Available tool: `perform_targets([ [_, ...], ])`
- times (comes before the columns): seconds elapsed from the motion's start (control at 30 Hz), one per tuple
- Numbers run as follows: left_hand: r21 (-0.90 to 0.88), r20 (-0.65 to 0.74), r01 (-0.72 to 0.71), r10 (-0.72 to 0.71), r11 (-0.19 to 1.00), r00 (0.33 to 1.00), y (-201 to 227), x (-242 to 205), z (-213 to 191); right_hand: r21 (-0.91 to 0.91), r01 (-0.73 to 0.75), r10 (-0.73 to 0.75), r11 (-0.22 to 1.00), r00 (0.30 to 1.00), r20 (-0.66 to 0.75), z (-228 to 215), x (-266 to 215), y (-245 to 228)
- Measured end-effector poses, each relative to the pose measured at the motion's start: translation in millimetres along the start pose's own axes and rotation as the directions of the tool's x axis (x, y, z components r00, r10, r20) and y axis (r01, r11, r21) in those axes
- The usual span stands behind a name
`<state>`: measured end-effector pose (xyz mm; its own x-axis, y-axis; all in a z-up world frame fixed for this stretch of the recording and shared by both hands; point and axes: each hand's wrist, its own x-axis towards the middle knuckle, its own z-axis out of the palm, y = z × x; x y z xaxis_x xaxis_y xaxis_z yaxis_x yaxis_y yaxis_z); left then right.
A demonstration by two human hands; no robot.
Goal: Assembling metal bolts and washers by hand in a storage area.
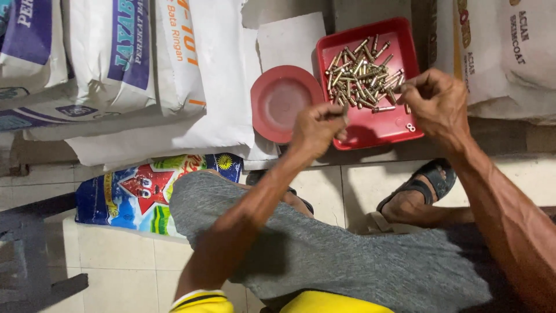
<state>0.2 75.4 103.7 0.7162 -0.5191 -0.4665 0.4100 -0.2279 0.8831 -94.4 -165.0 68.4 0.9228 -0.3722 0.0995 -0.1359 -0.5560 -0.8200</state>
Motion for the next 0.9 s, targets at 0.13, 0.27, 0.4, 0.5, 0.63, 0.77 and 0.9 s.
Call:
perform_targets([
  [0.13, -0.004, 0.048, -0.151, 0.151, 0.989, 0.987, -42, 17, 18, 0.014, 0.054, -0.055, 0.998, 0.998, 0.040, 20, -13, -16],
  [0.27, 0.145, 0.064, -0.184, 0.177, 0.972, 0.982, -35, 17, 23, -0.039, 0.098, -0.095, 0.994, 0.992, 0.086, 29, -16, -28],
  [0.4, 0.279, 0.082, -0.163, 0.146, 0.946, 0.986, -41, 28, 23, 0.084, -0.018, 0.006, 0.996, 0.989, 0.149, 33, -14, -28],
  [0.5, 0.288, 0.056, -0.221, 0.214, 0.932, 0.975, -46, 35, 25, 0.092, 0.000, -0.018, 0.996, 0.981, 0.192, 31, -10, -38],
  [0.63, 0.289, 0.039, -0.234, 0.233, 0.928, 0.972, -54, 40, 25, 0.110, -0.015, -0.022, 0.994, 0.945, 0.325, 23, 2, -32],
  [0.77, 0.321, 0.045, -0.341, 0.345, 0.884, 0.938, -65, 46, 29, 0.133, -0.163, 0.104, 0.978, 0.924, 0.368, 21, 6, -43],
  [0.9, 0.315, 0.035, -0.440, 0.453, 0.841, 0.891, -75, 56, 30, 0.037, -0.065, 0.045, 0.997, 0.920, 0.390, 19, 12, -42],
])
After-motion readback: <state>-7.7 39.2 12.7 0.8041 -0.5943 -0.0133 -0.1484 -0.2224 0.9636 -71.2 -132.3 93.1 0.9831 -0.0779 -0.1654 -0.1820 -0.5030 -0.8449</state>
